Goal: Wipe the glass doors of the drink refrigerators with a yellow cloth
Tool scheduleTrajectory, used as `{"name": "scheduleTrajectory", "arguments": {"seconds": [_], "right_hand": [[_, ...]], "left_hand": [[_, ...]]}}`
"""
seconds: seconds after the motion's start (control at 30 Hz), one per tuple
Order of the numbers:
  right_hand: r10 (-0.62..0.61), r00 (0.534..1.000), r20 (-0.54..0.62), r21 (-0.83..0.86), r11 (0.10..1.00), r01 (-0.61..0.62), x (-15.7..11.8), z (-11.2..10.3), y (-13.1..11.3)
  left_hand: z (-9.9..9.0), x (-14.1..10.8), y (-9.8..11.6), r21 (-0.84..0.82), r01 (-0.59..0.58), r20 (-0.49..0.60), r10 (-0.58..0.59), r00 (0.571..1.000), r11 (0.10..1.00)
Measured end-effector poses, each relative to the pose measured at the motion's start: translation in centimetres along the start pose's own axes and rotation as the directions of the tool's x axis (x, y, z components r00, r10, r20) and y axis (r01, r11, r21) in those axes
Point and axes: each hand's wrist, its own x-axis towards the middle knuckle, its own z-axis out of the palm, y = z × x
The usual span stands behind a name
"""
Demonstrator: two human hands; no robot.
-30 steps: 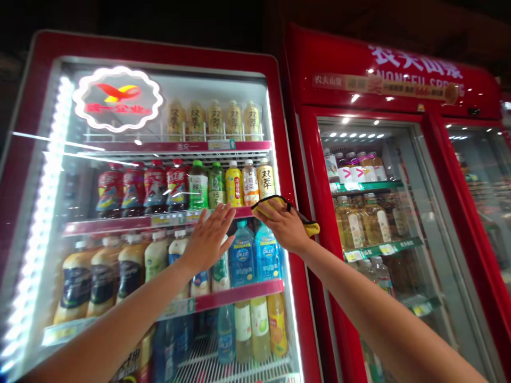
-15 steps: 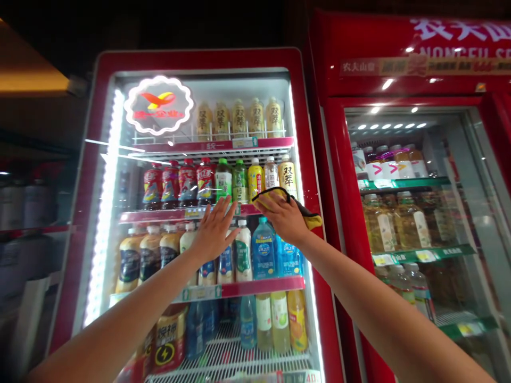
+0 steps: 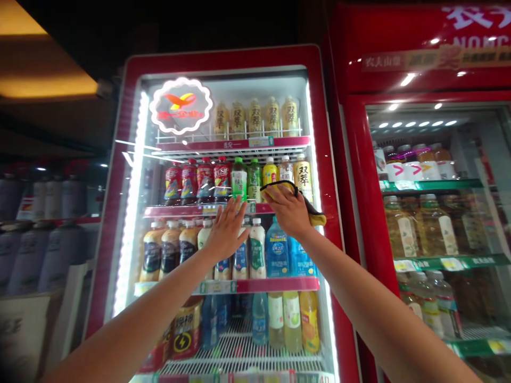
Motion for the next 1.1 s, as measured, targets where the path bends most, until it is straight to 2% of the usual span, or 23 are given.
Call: {"name": "scheduleTrajectory", "arguments": {"seconds": [0.07, 0.13, 0.23, 0.3, 0.37, 0.4, 0.47, 0.53, 0.6, 0.63, 0.7, 0.77, 0.83, 0.9, 0.97, 1.03, 1.1], "right_hand": [[-0.109, 0.994, -0.004, 0.02, 0.994, 0.109, -1.1, -0.2, 1.0], [-0.099, 0.994, -0.048, 0.026, 0.995, 0.1, -0.9, -0.4, 2.1], [0.113, 0.983, -0.145, 0.023, 0.994, -0.111, 2.3, -0.2, 1.9], [0.257, 0.948, -0.189, 0.029, 0.966, -0.257, 5.0, 0.3, 0.1], [0.31, 0.931, -0.191, 0.032, 0.95, -0.31, 6.5, 0.8, -2.3], [0.285, 0.943, -0.172, 0.03, 0.958, -0.284, 6.6, 1.0, -3.3], [0.143, 0.984, -0.105, 0.032, 0.99, -0.14, 5.6, 1.2, -4.4], [-0.036, 0.999, -0.039, 0.055, 0.998, 0.038, 4.0, 1.1, -4.0], [-0.122, 0.992, -0.028, 0.083, 0.989, 0.124, 3.2, 0.9, -2.9], [-0.107, 0.993, -0.05, 0.09, 0.99, 0.111, 3.3, 0.9, -2.4], [0.022, 0.991, -0.132, 0.095, 0.995, -0.01, 4.7, 1.2, -2.2], [0.194, 0.957, -0.213, 0.098, 0.979, -0.177, 6.9, 1.8, -3.6], [0.268, 0.934, -0.238, 0.093, 0.963, -0.252, 8.4, 2.3, -6.1], [0.188, 0.963, -0.194, 0.079, 0.981, -0.176, 8.5, 2.7, -8.4], [0.029, 0.993, -0.117, 0.074, 0.997, -0.02, 7.0, 2.6, -9.6], [-0.12, 0.992, -0.044, 0.086, 0.989, 0.124, 4.9, 2.1, -9.2], [-0.175, 0.984, -0.017, 0.096, 0.98, 0.176, 3.6, 1.6, -7.7]], "left_hand": [[0.0, -0.2, -0.5, -0.013, -0.004, -0.009, 0.004, 1.0, 1.0], [0.0, -0.4, -1.5, -0.019, -0.014, -0.035, 0.014, 0.999, 1.0], [-0.2, -0.4, -3.0, -0.019, -0.027, -0.081, 0.025, 0.996, 0.999], [-0.2, -0.3, -3.8, -0.021, -0.026, -0.107, 0.023, 0.994, 0.999], [-0.2, -0.3, -4.2, -0.027, -0.024, -0.12, 0.021, 0.993, 0.999], [-0.2, -0.4, -4.3, -0.031, -0.025, -0.121, 0.021, 0.992, 0.999], [-0.2, -0.7, -4.5, -0.04, -0.024, -0.118, 0.019, 0.993, 0.999], [-0.3, -1.2, -4.9, -0.048, -0.024, -0.114, 0.018, 0.993, 0.999], [-0.5, -1.7, -5.8, -0.05, -0.032, -0.112, 0.027, 0.993, 0.998], [-0.7, -2.0, -6.3, -0.049, -0.037, -0.113, 0.032, 0.993, 0.998], [-0.8, -2.3, -7.4, -0.049, -0.035, -0.119, 0.029, 0.992, 0.998], [-0.8, -2.5, -8.4, -0.054, -0.033, -0.123, 0.026, 0.992, 0.998], [-0.7, -2.8, -9.0, -0.061, -0.045, -0.129, 0.037, 0.991, 0.997], [-0.5, -3.1, -9.3, -0.068, -0.063, -0.139, 0.053, 0.989, 0.996], [-0.5, -3.6, -9.4, -0.074, -0.071, -0.147, 0.059, 0.987, 0.995], [-0.6, -4.1, -9.7, -0.076, -0.073, -0.144, 0.062, 0.988, 0.994], [-0.8, -4.6, -10.2, -0.071, -0.066, -0.137, 0.056, 0.989, 0.995]]}}
